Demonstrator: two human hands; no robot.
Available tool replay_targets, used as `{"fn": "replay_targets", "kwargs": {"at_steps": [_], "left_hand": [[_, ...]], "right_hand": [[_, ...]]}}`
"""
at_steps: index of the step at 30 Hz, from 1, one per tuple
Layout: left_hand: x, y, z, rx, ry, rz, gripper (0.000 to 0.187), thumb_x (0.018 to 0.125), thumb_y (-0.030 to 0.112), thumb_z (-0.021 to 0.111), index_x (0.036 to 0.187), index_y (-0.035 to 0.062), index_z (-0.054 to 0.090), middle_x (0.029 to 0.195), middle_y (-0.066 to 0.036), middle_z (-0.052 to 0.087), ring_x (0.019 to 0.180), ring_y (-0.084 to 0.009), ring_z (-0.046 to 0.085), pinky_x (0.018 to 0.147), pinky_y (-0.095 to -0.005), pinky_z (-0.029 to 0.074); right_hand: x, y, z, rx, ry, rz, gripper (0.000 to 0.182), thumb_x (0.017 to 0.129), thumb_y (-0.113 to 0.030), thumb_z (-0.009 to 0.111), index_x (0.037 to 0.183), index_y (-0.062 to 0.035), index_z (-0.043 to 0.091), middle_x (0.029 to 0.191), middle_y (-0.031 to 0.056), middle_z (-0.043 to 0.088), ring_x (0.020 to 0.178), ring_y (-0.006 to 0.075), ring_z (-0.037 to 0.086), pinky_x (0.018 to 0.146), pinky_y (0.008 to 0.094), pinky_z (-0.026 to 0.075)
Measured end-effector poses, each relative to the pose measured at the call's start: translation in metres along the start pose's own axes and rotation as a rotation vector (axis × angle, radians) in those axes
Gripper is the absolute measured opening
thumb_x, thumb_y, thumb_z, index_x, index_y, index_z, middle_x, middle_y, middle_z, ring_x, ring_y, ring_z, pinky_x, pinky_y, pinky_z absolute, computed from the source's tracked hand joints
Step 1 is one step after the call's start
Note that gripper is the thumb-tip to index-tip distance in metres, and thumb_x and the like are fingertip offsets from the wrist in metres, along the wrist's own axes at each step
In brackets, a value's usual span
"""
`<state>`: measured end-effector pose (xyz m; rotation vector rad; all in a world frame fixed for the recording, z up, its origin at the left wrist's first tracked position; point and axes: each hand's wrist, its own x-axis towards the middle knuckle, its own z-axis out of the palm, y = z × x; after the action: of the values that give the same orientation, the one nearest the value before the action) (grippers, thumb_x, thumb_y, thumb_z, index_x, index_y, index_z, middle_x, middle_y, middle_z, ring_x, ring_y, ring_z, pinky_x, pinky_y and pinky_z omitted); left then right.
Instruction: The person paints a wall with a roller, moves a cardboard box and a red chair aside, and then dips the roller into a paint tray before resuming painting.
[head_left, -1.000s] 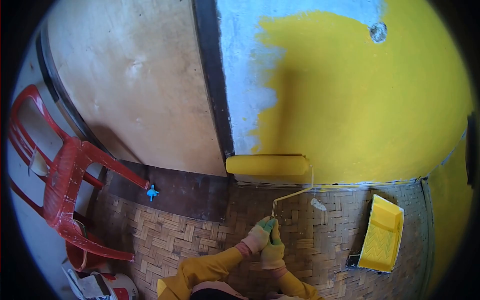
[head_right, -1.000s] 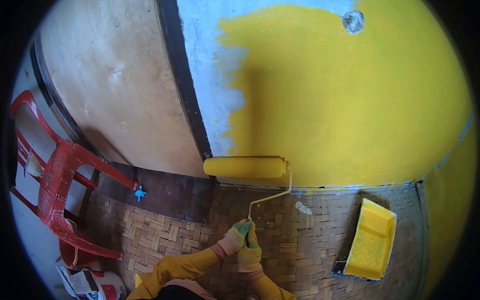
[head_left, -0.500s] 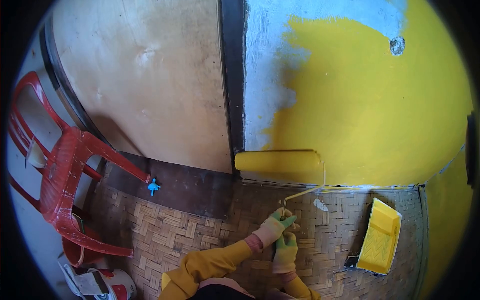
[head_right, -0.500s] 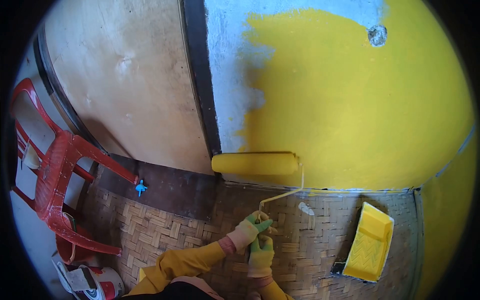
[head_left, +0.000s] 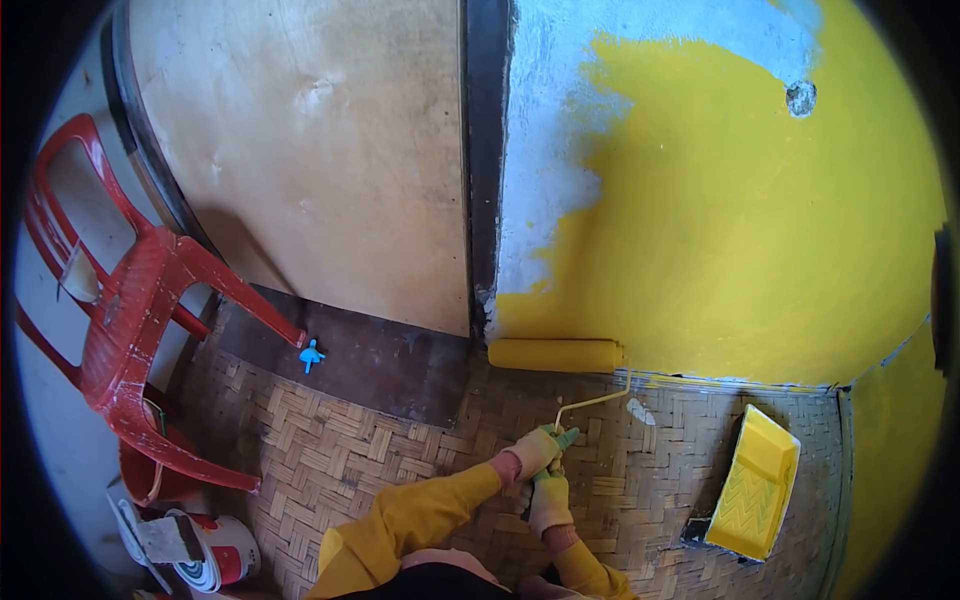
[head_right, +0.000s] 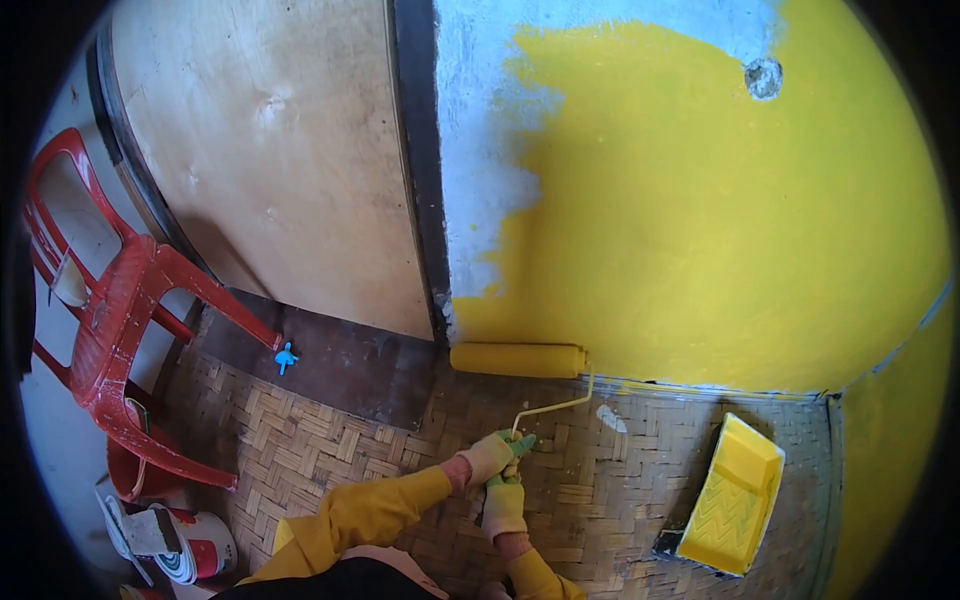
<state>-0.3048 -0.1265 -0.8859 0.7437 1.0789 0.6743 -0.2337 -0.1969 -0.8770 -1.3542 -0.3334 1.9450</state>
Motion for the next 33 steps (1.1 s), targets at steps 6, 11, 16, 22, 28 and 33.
{"fn": "replay_targets", "kwargs": {"at_steps": [6,11,16,22,28,33], "left_hand": [[-0.011,0.011,-0.011,-0.035,0.007,0.098,0.031,0.083,0.037,0.052,0.075,0.0077,0.047,0.05,-0.001,0.043,0.037,-0.0117,0.042,0.042,-0.0269,0.039],[0.001,-0.004,-0.014,0.105,0.106,-0.013,0.031,0.083,0.037,0.053,0.073,0.0081,0.046,0.051,-0.001,0.043,0.037,-0.0115,0.042,0.042,-0.0265,0.038],[-0.009,0.01,-0.01,0.064,0.104,-0.083,0.028,0.084,0.031,0.053,0.07,0.0083,0.043,0.05,0.0,0.04,0.036,-0.0103,0.037,0.038,-0.0254,0.033],[-0.029,0.022,-0.017,0.087,0.039,0.067,0.03,0.085,0.032,0.051,0.07,0.0076,0.043,0.051,-0.001,0.043,0.036,-0.0119,0.04,0.04,-0.027,0.037],[-0.012,0.001,-0.026,-0.085,0.017,-0.077,0.028,0.083,0.029,0.054,0.07,0.0077,0.043,0.05,-0.001,0.042,0.034,-0.0119,0.037,0.039,-0.0268,0.036],[-0.026,0.019,-0.024,-0.096,0.024,-0.051,0.026,0.083,0.028,0.055,0.07,0.0078,0.043,0.05,0.0,0.041,0.034,-0.0114,0.037,0.039,-0.0265,0.035]], "right_hand": [[0.013,0.009,0.006,-0.245,-0.032,-0.358,0.016,0.084,-0.023,0.048,0.073,-0.0127,0.043,0.048,-0.0015,0.038,0.035,0.0122,0.038,0.033,0.0275,0.031],[0.007,0.003,0.01,-0.11,0.016,-0.134,0.016,0.084,-0.024,0.049,0.075,-0.0122,0.043,0.047,-0.0008,0.038,0.034,0.0124,0.037,0.032,0.0282,0.03],[-0.001,0.0,0.015,-0.037,-0.017,-0.053,0.019,0.084,-0.028,0.048,0.074,-0.0124,0.043,0.047,-0.0005,0.037,0.034,0.0139,0.037,0.032,0.0285,0.03],[0.002,0.009,0.02,-0.074,-0.069,-0.108,0.013,0.084,-0.021,0.049,0.079,-0.0119,0.041,0.049,0.0003,0.039,0.035,0.0139,0.038,0.033,0.0286,0.032],[0.005,0.009,0.027,-0.03,0.033,0.008,0.013,0.083,-0.021,0.05,0.078,-0.0124,0.041,0.048,-0.0004,0.037,0.034,0.0146,0.036,0.032,0.0302,0.031],[-0.006,0.005,0.034,-0.017,-0.005,0.014,0.012,0.083,-0.02,0.05,0.08,-0.0124,0.041,0.048,-0.0005,0.038,0.035,0.014,0.038,0.033,0.0293,0.031]]}}
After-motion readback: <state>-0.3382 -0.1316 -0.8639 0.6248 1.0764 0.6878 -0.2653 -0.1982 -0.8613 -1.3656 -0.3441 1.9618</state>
